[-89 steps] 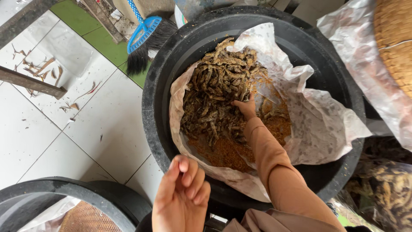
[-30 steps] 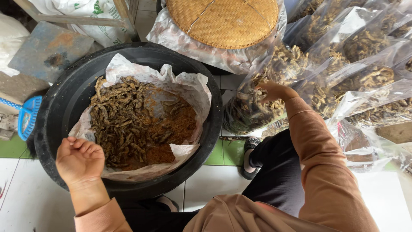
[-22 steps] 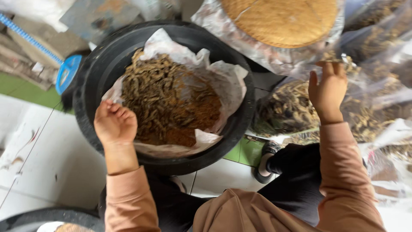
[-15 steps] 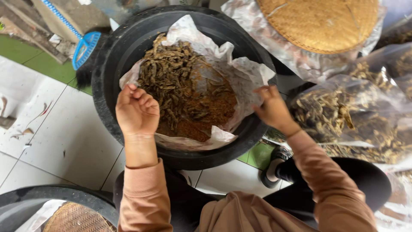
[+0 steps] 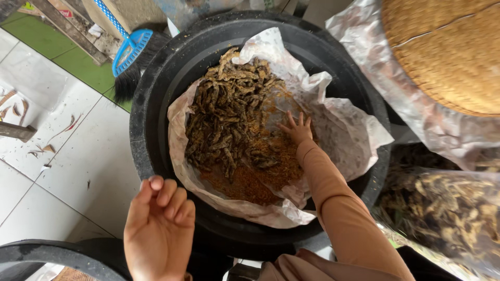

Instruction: The person scoops dried fish from a large black basin lined with paper and places it into clear plastic bags. The person repeatedly fills several bags and arranges them on the floor next to the basin.

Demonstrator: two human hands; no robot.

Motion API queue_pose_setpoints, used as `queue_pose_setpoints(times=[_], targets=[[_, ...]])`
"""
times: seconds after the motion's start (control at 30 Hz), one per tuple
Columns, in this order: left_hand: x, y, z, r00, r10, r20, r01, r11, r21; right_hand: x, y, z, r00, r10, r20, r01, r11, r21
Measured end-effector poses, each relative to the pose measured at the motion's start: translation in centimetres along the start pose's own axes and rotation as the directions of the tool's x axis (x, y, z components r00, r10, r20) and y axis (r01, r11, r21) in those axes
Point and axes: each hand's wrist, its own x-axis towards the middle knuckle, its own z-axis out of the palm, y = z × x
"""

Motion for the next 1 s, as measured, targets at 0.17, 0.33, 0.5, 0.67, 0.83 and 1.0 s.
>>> queue_pose_setpoints(times=[0.17, 0.33, 0.5, 0.67, 0.83, 1.0], targets=[[1.2, -0.7, 0.4, 0.995, -0.09, -0.039, 0.089, 0.996, -0.012, 5.0, 0.1, 3.5, 0.991, -0.042, -0.125, 0.05, 0.997, 0.062], [1.5, -1.3, 1.1, 0.996, -0.09, -0.003, 0.09, 0.994, -0.055, 4.2, 1.5, 8.0, 0.942, 0.147, -0.3, -0.02, 0.921, 0.388], [0.4, -1.7, 2.0, 0.997, -0.083, 0.006, 0.083, 0.994, -0.065, -0.2, 1.7, 5.5, 0.911, 0.218, -0.349, 0.141, 0.63, 0.763], [-0.5, -1.7, 2.7, 0.997, -0.075, -0.005, 0.075, 0.997, -0.014, -4.9, -3.9, -3.7, 0.9, -0.309, -0.308, 0.426, 0.473, 0.771], [-0.7, -1.7, 2.8, 0.996, -0.083, 0.024, 0.083, 0.997, -0.008, -7.2, -10.5, -8.6, 0.893, -0.443, 0.074, 0.409, 0.87, 0.276], [-0.5, -1.3, 2.6, 0.993, -0.086, 0.076, 0.089, 0.995, -0.044, -3.7, -12.1, -4.6, 0.917, -0.393, -0.073, 0.398, 0.887, 0.234]])
